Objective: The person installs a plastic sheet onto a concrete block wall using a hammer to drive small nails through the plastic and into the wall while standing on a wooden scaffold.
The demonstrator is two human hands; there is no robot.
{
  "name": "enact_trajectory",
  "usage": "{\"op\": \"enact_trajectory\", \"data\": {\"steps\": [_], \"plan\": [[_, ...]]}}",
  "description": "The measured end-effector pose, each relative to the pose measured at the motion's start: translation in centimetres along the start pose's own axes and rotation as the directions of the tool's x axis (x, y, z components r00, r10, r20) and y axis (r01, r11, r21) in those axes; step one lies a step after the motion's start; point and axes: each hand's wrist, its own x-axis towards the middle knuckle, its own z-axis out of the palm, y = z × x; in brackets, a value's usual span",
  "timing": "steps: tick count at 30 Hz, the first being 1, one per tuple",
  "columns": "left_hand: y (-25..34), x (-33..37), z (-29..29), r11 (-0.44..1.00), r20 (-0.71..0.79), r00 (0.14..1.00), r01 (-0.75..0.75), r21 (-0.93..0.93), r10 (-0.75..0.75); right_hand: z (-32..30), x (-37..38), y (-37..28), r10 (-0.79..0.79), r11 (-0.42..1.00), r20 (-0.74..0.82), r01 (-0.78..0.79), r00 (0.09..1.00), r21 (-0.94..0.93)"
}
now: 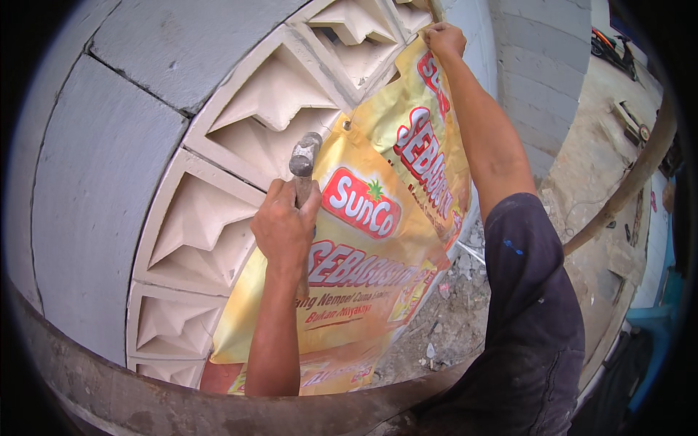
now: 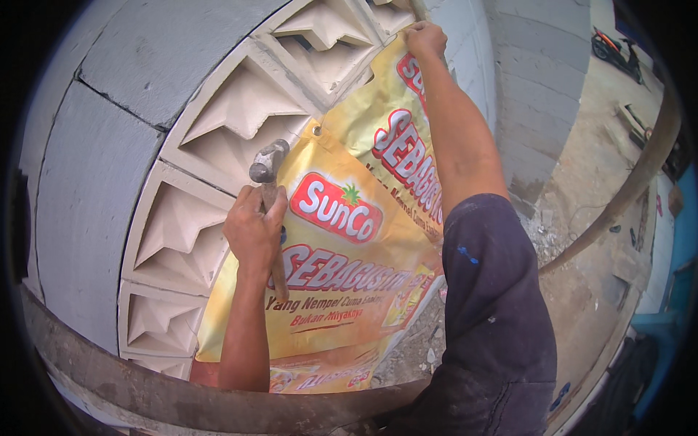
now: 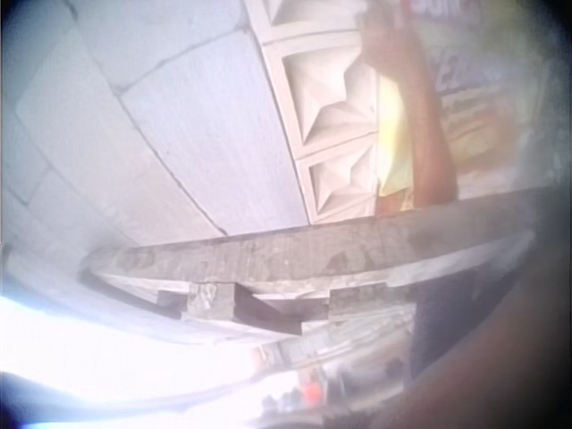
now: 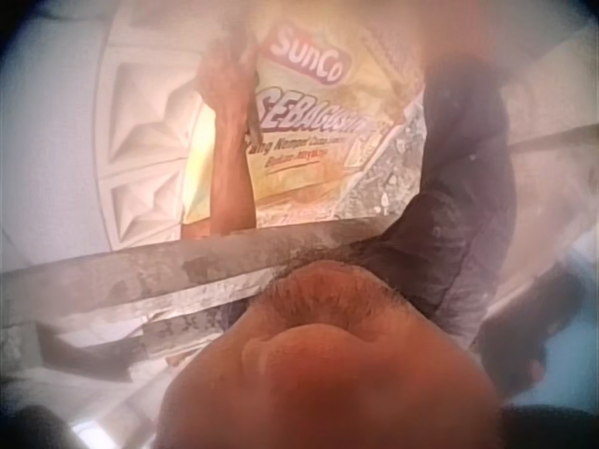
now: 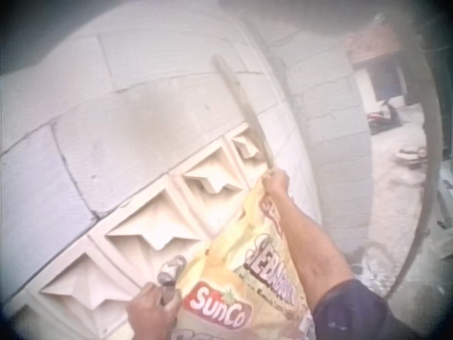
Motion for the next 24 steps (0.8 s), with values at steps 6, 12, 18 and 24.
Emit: {"op": "enact_trajectory", "data": {"steps": [6,12,18,24], "plan": [[-0.2,-0.1,-0.1,1.000,-0.001,1.000,0.004,0.024,-0.004,-0.8,-0.6,-0.4,-0.024,0.999,0.009,0.025,1.000,-0.049],[-0.2,-0.2,-0.1,1.000,-0.018,1.000,-0.004,0.031,0.005,-2.8,-0.1,1.2,-0.225,0.967,-0.006,0.223,0.974,-0.120],[0.0,-0.1,-0.1,0.999,0.006,1.000,0.019,0.037,-0.020,-3.1,1.6,1.9,-0.177,0.984,0.090,0.178,0.980,0.002],[-0.6,-0.4,0.1,0.999,0.001,1.000,0.006,0.039,-0.006,-2.6,-0.8,0.1,-0.131,0.991,0.006,0.130,0.991,0.029]]}}
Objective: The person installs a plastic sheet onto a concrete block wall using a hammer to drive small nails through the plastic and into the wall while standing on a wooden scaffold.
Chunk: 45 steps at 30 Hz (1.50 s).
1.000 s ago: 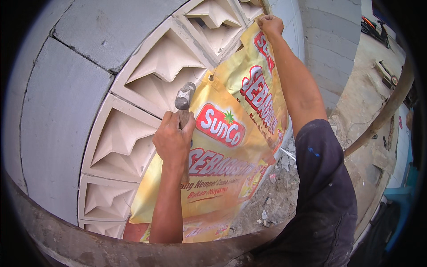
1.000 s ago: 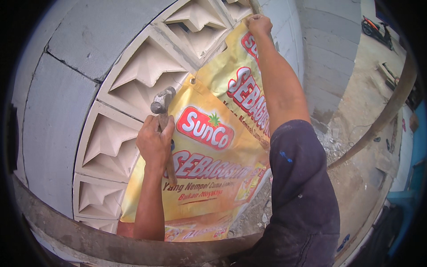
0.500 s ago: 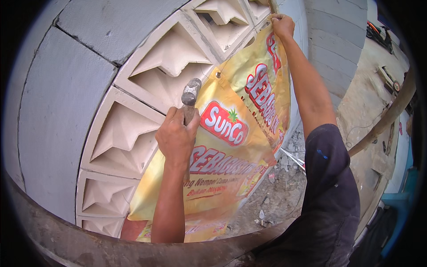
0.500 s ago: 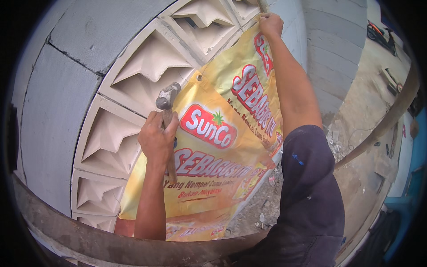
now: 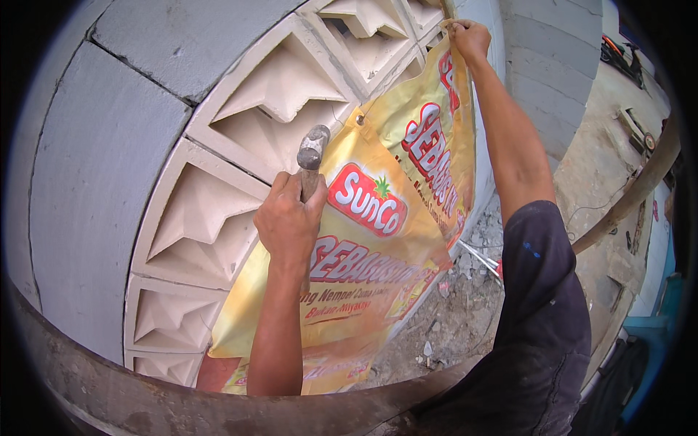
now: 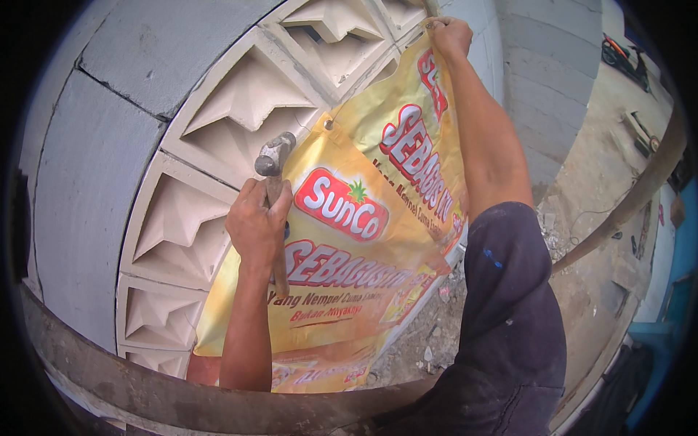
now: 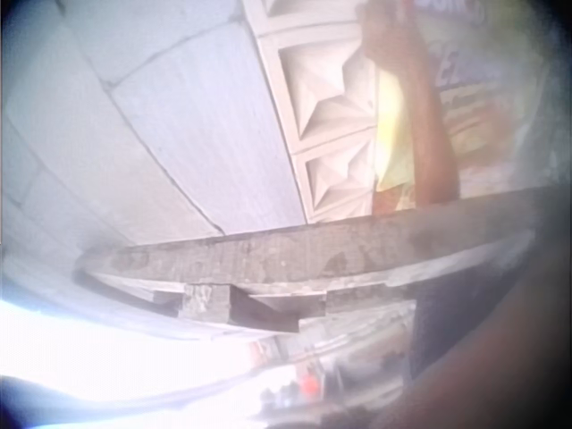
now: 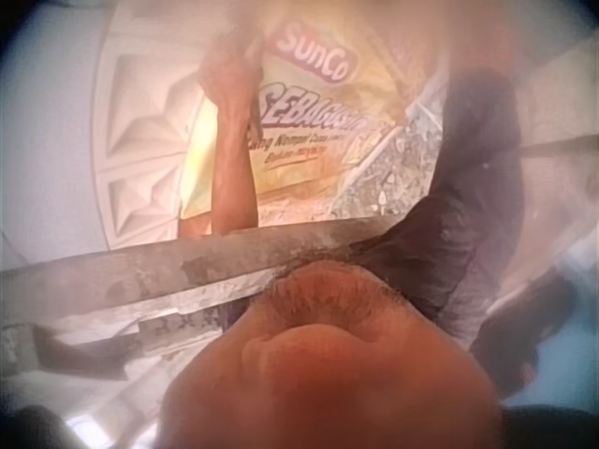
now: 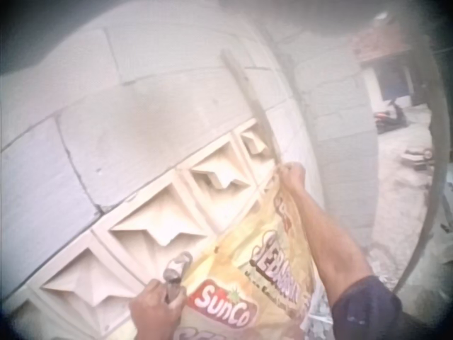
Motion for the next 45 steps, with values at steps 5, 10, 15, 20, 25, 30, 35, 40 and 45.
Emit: {"op": "enact_trajectory", "data": {"steps": [5,10,15,20,25,30,35,40,45], "plan": [[0.3,0.3,0.0,1.000,-0.017,1.000,0.004,-0.027,-0.005,0.6,-0.5,-0.7,0.012,1.000,-0.137,-0.013,0.990,-0.010],[0.2,0.2,0.1,1.000,-0.006,1.000,0.011,0.001,-0.011,-0.2,-2.5,-2.5,-0.019,0.997,-0.160,0.008,0.987,-0.070],[0.3,0.1,0.0,1.000,-0.014,1.000,0.012,0.011,-0.011,-1.7,-1.7,-1.8,-0.224,0.907,0.057,0.230,0.973,-0.354],[0.4,0.3,-0.1,1.000,-0.026,1.000,-0.008,-0.019,0.007,-1.3,-1.1,-3.0,-0.195,0.847,0.084,0.211,0.977,-0.488],[0.1,0.1,0.2,0.999,-0.047,0.999,-0.012,-0.042,0.010,-0.9,-1.7,-4.0,-0.159,0.815,0.076,0.174,0.984,-0.553],[0.2,0.1,0.1,0.999,-0.049,0.999,-0.018,-0.027,0.017,-0.7,-1.9,-3.6,-0.214,0.781,0.096,0.229,0.972,-0.581],[0.1,0.1,0.3,1.000,-0.038,0.999,0.003,-0.017,-0.004,-0.5,-0.6,-2.3,-0.292,0.697,0.149,0.317,0.945,-0.643],[-0.2,0.0,0.5,0.999,-0.082,0.996,-0.037,-0.031,0.035,-0.4,-1.1,-2.2,-0.306,0.727,0.126,0.318,0.943,-0.609],[0.2,0.1,0.0,0.999,-0.047,0.999,0.015,-0.029,-0.016,-0.3,0.9,-1.1,-0.264,0.700,0.185,0.320,0.947,-0.638]]}}
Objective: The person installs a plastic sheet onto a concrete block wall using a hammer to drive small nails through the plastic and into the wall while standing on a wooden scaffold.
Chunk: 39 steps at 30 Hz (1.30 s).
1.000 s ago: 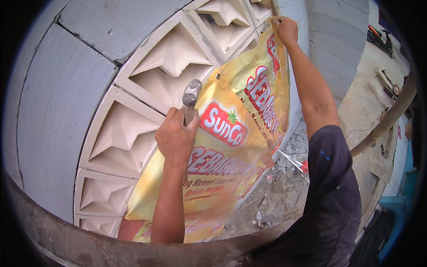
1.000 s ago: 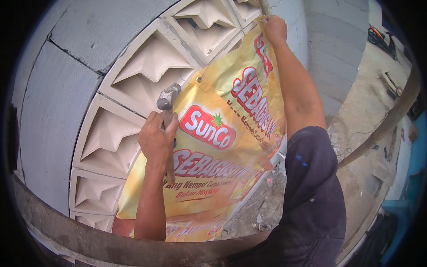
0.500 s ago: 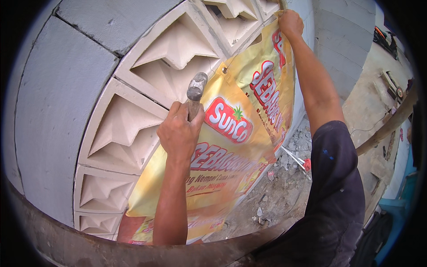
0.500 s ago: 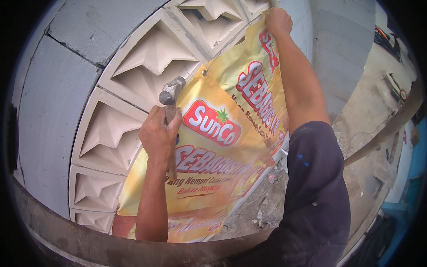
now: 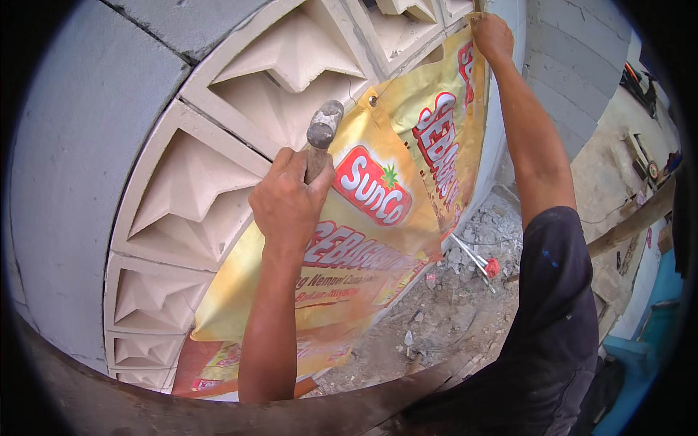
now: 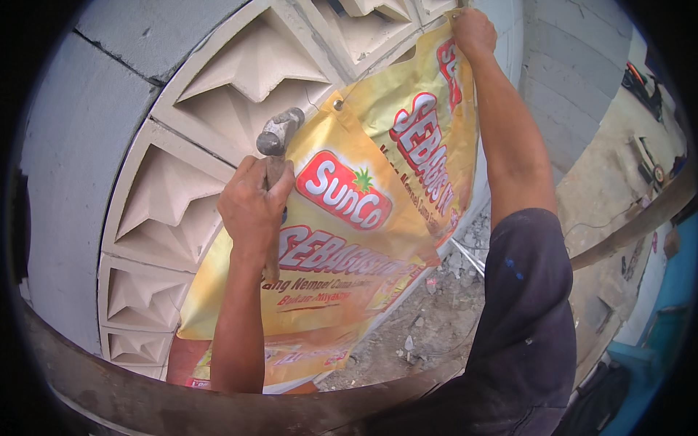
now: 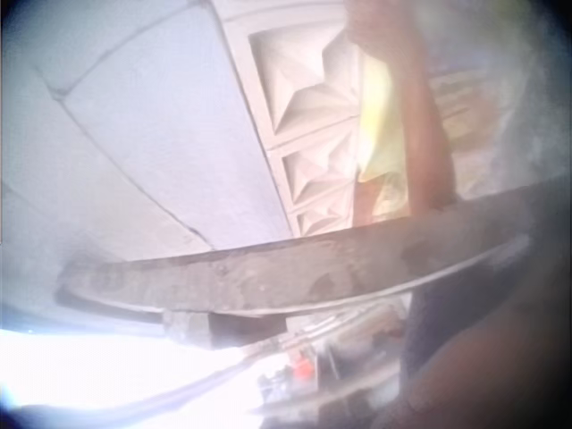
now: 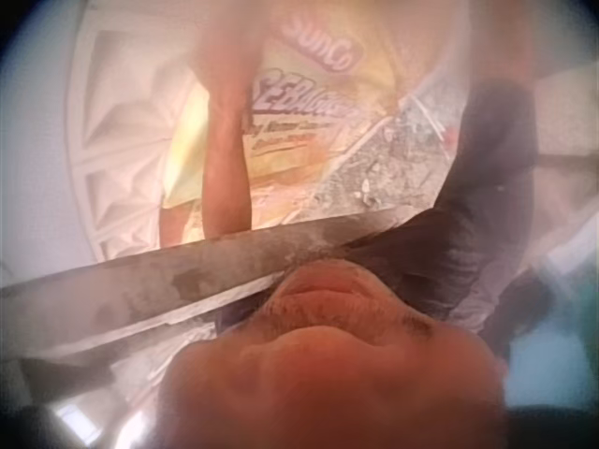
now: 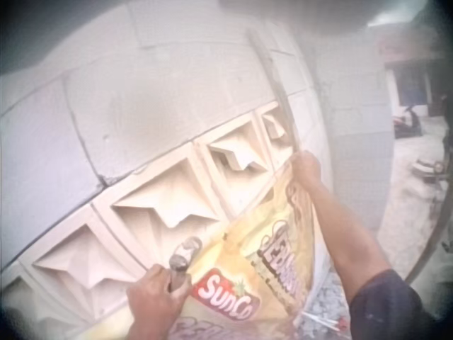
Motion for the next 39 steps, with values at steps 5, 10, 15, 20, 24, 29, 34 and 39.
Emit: {"op": "enact_trajectory", "data": {"steps": [5,10,15,20,24,29,34,39], "plan": [[0.0,0.0,0.3,1.000,0.027,1.000,0.009,-0.017,-0.009,2.7,0.5,2.4,-0.130,0.987,-0.231,0.147,0.964,0.058],[0.0,0.1,0.0,0.999,0.020,1.000,0.004,-0.037,-0.004,-2.1,0.3,0.1,0.209,0.973,0.054,-0.213,0.976,0.085],[-0.3,0.0,0.0,1.000,0.010,1.000,0.002,-0.018,-0.002,-2.8,-4.5,-0.7,0.293,0.905,-0.068,-0.254,0.954,0.340],[-0.1,0.0,0.3,0.999,0.024,1.000,-0.011,-0.040,0.012,-4.4,-6.6,1.4,0.439,0.088,0.267,-0.337,0.858,0.937],[-0.4,0.0,0.1,1.000,0.008,1.000,-0.025,-0.002,0.025,-4.2,-6.7,2.5,0.281,-0.001,0.248,-0.258,0.927,0.966],[-0.3,-0.2,0.3,1.000,-0.019,1.000,-0.014,-0.027,0.014,-3.6,-7.1,3.2,0.288,0.097,0.347,-0.388,0.893,0.917],[-0.2,0.1,0.3,0.998,-0.006,1.000,-0.027,-0.049,0.026,-2.5,-10.6,5.7,0.190,0.882,0.000,-0.171,0.982,0.440],[-0.3,-0.1,0.1,0.999,-0.016,1.000,-0.014,-0.030,0.014,-4.3,-21.8,5.9,0.441,0.494,0.153,-0.382,0.884,0.781]]}}
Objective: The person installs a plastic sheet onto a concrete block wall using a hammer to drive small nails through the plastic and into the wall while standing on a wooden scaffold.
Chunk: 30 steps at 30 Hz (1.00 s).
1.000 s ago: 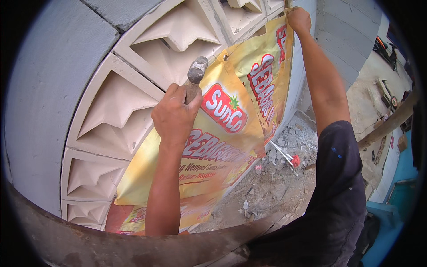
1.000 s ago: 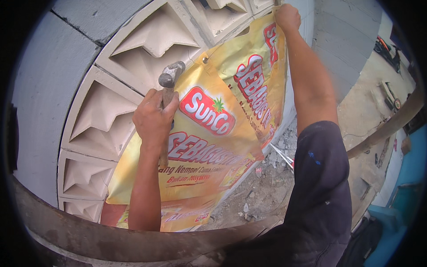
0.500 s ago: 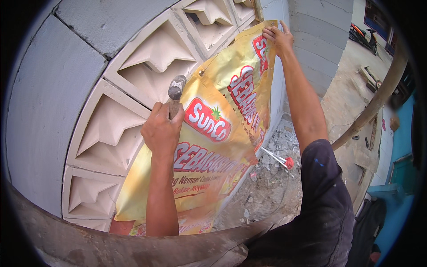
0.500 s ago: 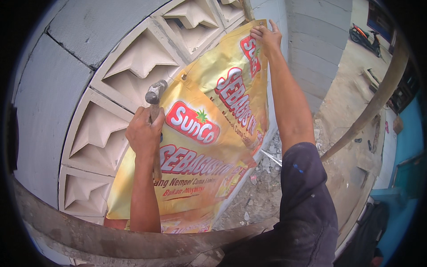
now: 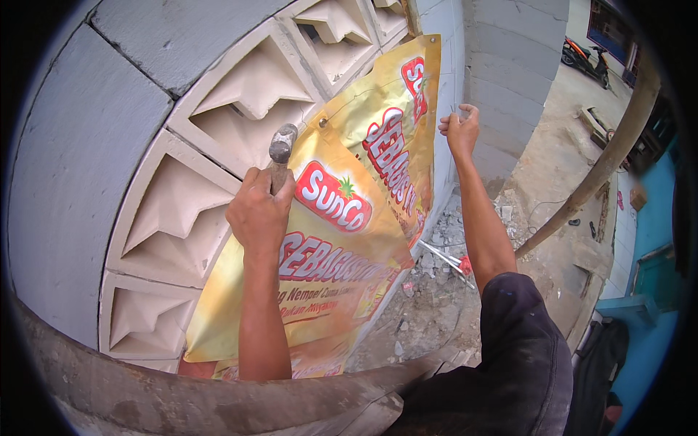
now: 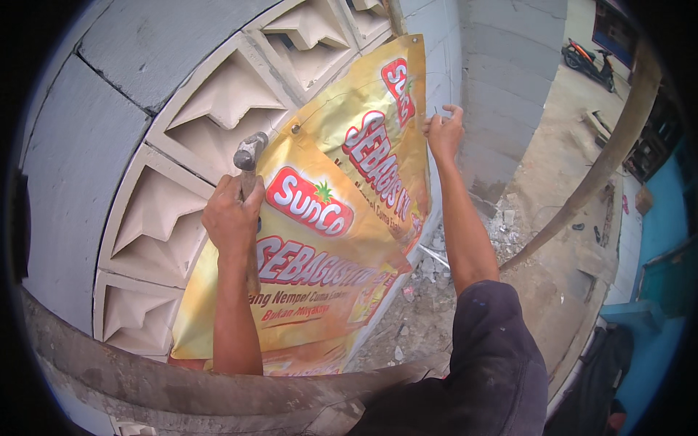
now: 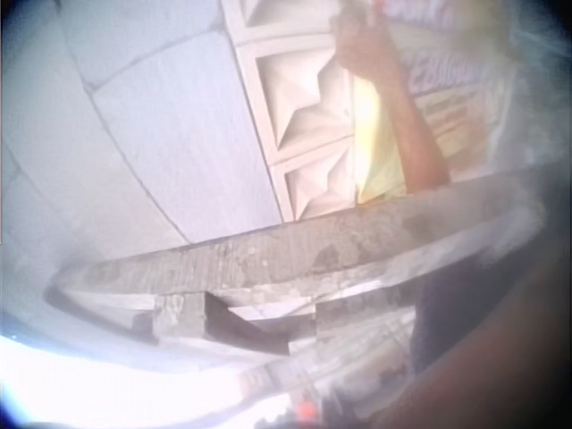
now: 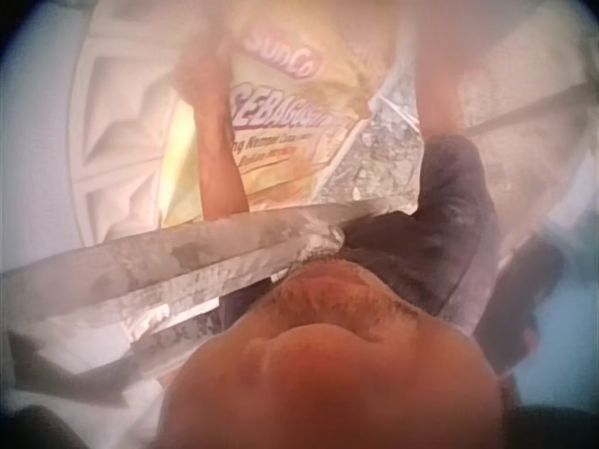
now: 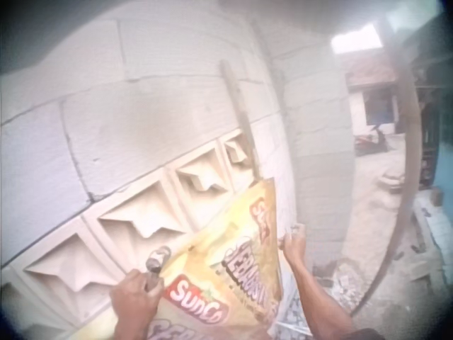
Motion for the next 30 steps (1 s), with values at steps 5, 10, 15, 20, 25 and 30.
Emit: {"op": "enact_trajectory", "data": {"steps": [5,10,15,20,25,30], "plan": [[0.2,-0.1,0.3,1.000,0.040,0.999,-0.008,0.030,0.007,-6.3,-12.8,4.6,0.181,0.981,0.237,-0.194,0.955,0.030],[-0.4,-0.2,0.1,0.998,-0.003,0.999,-0.035,0.057,0.035,-7.3,-19.5,1.3,0.190,0.970,0.291,-0.225,0.938,0.090],[-0.4,-0.1,0.2,1.000,0.028,0.999,0.014,0.011,-0.015,-5.0,-24.4,-7.1,0.057,0.980,0.557,-0.153,0.829,0.128],[0.8,0.3,1.7,0.999,0.038,0.998,-0.053,-0.013,0.053,1.6,-23.5,-13.4,-0.199,0.938,0.467,0.030,0.861,0.345],[-0.4,0.0,-0.1,0.997,0.101,0.994,-0.049,0.065,0.042,11.2,-23.7,-17.9,-0.362,0.915,0.415,0.232,0.835,0.331],[-0.6,-0.1,0.2,0.997,0.048,0.996,-0.075,0.009,0.075,13.1,-23.1,-19.0,-0.106,0.994,0.511,0.093,0.853,0.050]]}}
